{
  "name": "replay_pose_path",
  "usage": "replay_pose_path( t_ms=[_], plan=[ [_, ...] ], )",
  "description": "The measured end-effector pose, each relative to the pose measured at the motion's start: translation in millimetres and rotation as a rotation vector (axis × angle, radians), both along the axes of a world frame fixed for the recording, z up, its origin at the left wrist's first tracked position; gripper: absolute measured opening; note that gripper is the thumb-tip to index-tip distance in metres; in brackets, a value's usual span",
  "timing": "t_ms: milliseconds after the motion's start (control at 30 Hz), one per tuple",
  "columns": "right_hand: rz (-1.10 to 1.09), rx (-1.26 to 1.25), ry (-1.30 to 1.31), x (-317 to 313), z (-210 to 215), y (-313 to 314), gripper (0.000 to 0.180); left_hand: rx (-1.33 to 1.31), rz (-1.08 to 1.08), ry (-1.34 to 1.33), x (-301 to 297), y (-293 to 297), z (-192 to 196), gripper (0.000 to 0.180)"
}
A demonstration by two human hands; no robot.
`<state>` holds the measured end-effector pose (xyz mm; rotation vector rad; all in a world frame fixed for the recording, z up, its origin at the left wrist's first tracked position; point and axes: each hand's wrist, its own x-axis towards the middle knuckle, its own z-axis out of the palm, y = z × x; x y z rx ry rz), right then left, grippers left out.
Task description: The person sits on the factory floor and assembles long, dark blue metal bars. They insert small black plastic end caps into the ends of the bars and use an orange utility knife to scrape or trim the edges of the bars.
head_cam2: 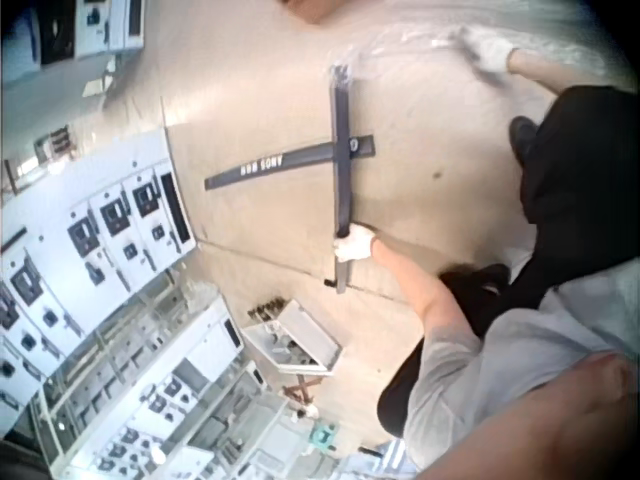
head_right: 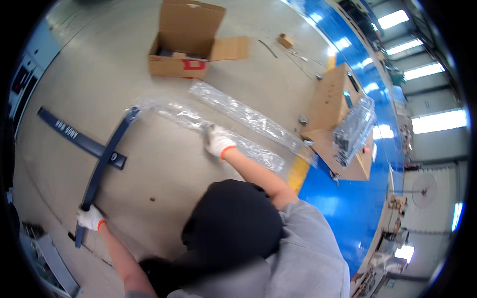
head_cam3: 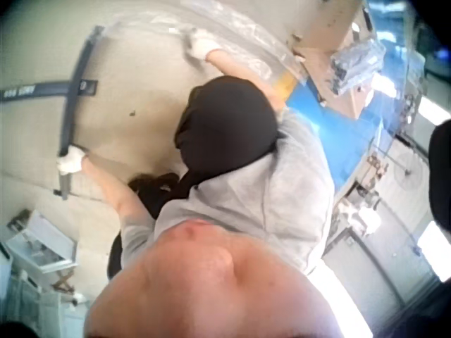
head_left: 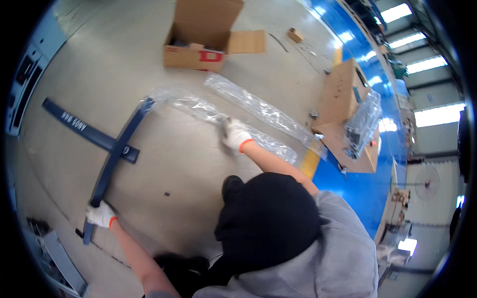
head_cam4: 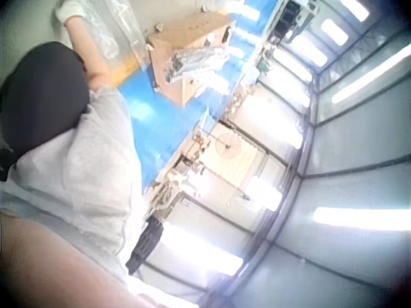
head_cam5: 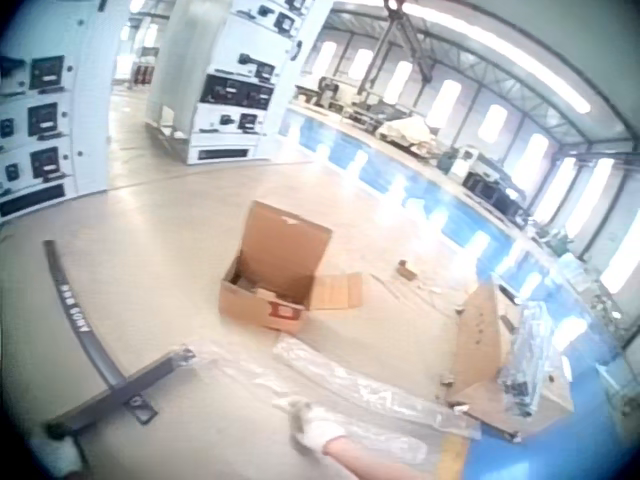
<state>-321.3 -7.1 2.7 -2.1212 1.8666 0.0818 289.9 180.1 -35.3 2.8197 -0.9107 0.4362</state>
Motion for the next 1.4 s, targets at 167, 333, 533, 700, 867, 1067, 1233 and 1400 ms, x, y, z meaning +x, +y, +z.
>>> replay_pose_path(
  t_ms=[167,333,533,700,867,1067,1233,1400],
  plan=[
    [0.041,-0.113,-0.013,-75.7,-29.1,17.1,0.027,-0.009,-0.040,-0.035,6.2,24.1,-15.6,0.041],
    [-0.236,-0.224,0.315,-215.0,-36.5,54.0,0.022,0.047,-0.110,0.026,-6.7,31.4,-17.6,0.042],
    [-0.652,-0.099,0.503,-242.5,-24.4,55.3,0.045,0.022,-0.119,-0.027,5.2,36.6,-19.4,0.039],
    [-0.346,-0.473,0.393,-197.9,-24.0,29.3,0.051,0.044,-0.126,-0.014,5.2,33.5,-17.3,0.036],
    [-0.290,-0.016,0.292,-182.0,-17.6,-9.0,0.039,0.028,-0.100,-0.012,-6.0,26.3,-10.1,0.038],
    [-0.762,0.128,0.504,-305.4,-10.6,60.4,0.041,-0.101,-0.200,0.028,-24.3,17.4,-26.0,0.042],
    [-0.454,0.142,0.542,-165.3,111.8,39.2,0.064,-0.132,-0.387,0.020,-44.2,4.0,8.8,0.036],
    [0.327,-0.093,-0.562,17.1,333.9,24.6,0.046,-0.164,-0.529,0.126,-106.3,-48.4,15.5,0.040]
  ],
)
